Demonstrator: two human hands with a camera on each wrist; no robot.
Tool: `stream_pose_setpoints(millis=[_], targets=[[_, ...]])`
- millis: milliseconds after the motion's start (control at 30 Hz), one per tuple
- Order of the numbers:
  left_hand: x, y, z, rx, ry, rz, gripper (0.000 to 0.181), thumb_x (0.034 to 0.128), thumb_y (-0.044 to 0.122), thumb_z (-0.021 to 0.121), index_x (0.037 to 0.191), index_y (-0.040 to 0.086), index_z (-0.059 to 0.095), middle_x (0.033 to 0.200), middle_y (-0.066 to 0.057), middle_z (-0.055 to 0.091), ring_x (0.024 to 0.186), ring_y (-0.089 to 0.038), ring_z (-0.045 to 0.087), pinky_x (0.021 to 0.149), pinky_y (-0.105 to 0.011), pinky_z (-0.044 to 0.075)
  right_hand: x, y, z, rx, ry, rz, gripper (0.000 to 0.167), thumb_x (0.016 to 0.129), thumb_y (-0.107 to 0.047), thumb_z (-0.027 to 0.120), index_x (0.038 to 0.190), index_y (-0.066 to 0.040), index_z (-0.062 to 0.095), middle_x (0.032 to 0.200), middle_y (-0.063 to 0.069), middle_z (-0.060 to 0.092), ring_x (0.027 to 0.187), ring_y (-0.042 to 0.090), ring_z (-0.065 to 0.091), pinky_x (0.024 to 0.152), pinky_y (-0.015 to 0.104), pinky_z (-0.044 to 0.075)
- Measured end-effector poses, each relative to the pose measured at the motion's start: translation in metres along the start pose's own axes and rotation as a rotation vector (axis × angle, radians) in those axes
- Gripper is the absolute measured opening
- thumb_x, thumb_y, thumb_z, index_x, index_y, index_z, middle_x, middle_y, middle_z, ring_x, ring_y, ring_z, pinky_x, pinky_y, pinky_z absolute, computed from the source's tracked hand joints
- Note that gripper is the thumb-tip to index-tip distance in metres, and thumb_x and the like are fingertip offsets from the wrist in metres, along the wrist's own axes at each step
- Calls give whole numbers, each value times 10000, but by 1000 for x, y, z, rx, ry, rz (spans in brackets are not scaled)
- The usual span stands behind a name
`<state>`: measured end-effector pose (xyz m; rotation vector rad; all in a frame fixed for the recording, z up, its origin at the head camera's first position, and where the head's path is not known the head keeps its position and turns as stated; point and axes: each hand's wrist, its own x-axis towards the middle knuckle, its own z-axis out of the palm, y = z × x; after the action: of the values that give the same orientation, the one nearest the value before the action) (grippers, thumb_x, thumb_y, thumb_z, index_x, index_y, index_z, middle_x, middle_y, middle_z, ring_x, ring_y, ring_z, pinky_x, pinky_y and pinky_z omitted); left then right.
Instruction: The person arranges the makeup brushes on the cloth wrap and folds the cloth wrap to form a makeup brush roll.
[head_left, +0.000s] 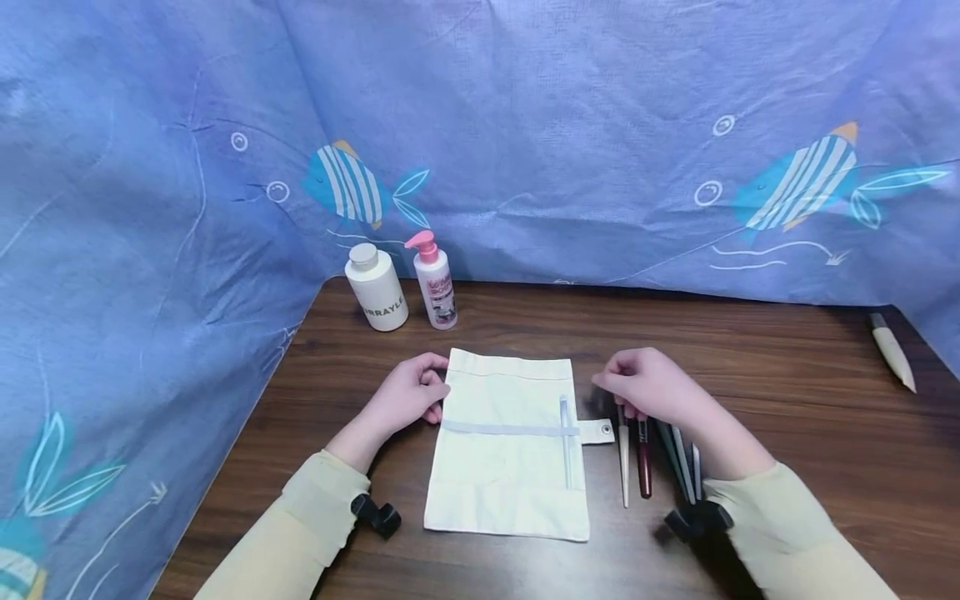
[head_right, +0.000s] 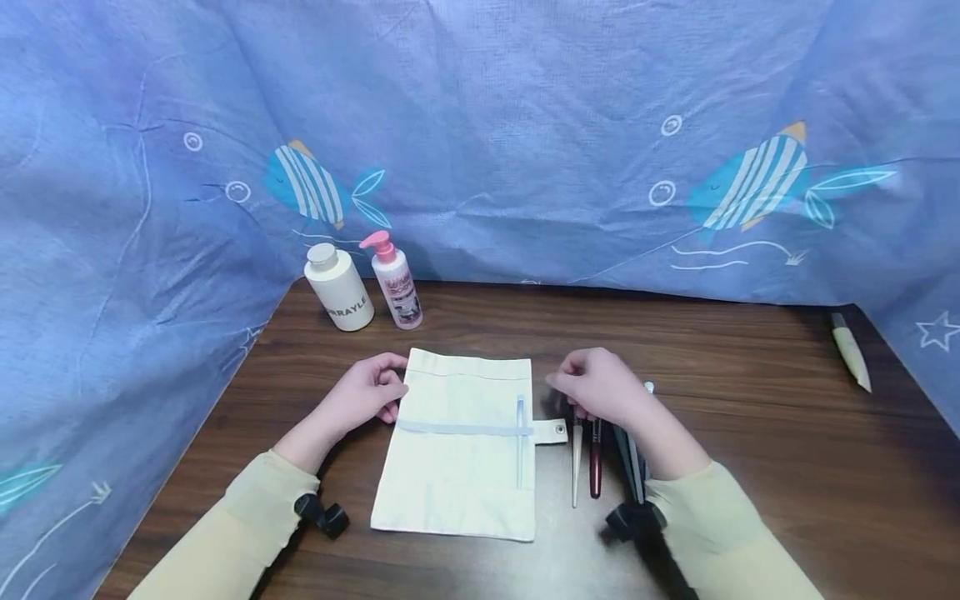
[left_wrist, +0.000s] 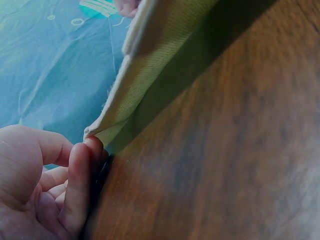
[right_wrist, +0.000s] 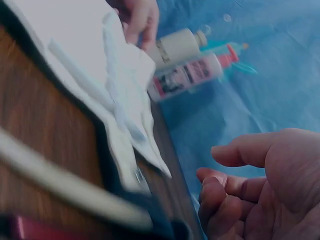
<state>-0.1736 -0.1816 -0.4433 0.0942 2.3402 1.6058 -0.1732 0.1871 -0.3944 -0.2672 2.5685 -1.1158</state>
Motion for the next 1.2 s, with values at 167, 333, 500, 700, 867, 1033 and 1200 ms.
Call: stream_pose_setpoints(millis=[167, 333, 500, 700, 867, 1033, 1200], targets=[[3, -1, 1, 13, -2, -13, 375, 957, 0, 611, 1330, -16, 572, 740, -95, 636, 524, -166, 632, 536, -295, 586, -14, 24, -21, 21, 24, 25, 239, 995, -206, 640, 876, 1, 627, 656, 22, 565, 513, 164, 576, 459, 334, 525], [5, 3, 2, 28, -10, -3, 380, 959, 18, 615, 1335, -10, 568, 747, -98, 645, 530, -174, 640, 542, -295, 592, -26, 46, -32, 54, 22, 34, 198, 1000, -154, 605, 926, 23, 652, 673, 27, 564, 537, 160, 579, 477, 318, 531], [4, 2, 2, 36, -4, -14, 385, 959, 30, 629, 1338, 1, 569, 728, -91, 645, 513, -183, 636, 523, -304, 586, -30, 59, -42, 15, 29, 43, 187, 1006, -148, 602, 932, 17, 651, 681, 32, 569, 554, 164, 584, 494, 321, 543], [1, 1, 0, 39, -6, -21, 382, 957, 30, 620, 1334, -7, 569, 739, -90, 651, 524, -179, 637, 530, -303, 587, -33, 69, -53, -61, 24, 48, 216, 1005, -165, 609, 857, -8, 606, 655, 24, 580, 533, 173, 582, 485, 326, 540], [1, 3, -1, 40, -6, -24, 377, 958, 30, 619, 1330, -9, 569, 742, -87, 653, 535, -177, 641, 541, -312, 595, -38, 76, -62, -146, 11, 93, 251, 995, -206, 615, 821, -25, 611, 653, 30, 576, 524, 167, 594, 478, 327, 542], [2, 4, 0, 31, -4, -24, 379, 958, 31, 622, 1331, -6, 565, 743, -85, 652, 538, -175, 640, 544, -317, 597, -37, 82, -62, -204, -23, 162, 299, 977, -291, 653, 792, -57, 630, 635, 13, 584, 531, 156, 601, 498, 333, 539], [1, 2, 0, 17, -7, -17, 378, 960, 18, 621, 1331, -26, 561, 743, -87, 650, 536, -165, 633, 538, -301, 590, -35, 82, -59, -260, -26, 191, 315, 957, -334, 674, 778, -78, 632, 613, 2, 581, 522, 152, 596, 504, 338, 524]])
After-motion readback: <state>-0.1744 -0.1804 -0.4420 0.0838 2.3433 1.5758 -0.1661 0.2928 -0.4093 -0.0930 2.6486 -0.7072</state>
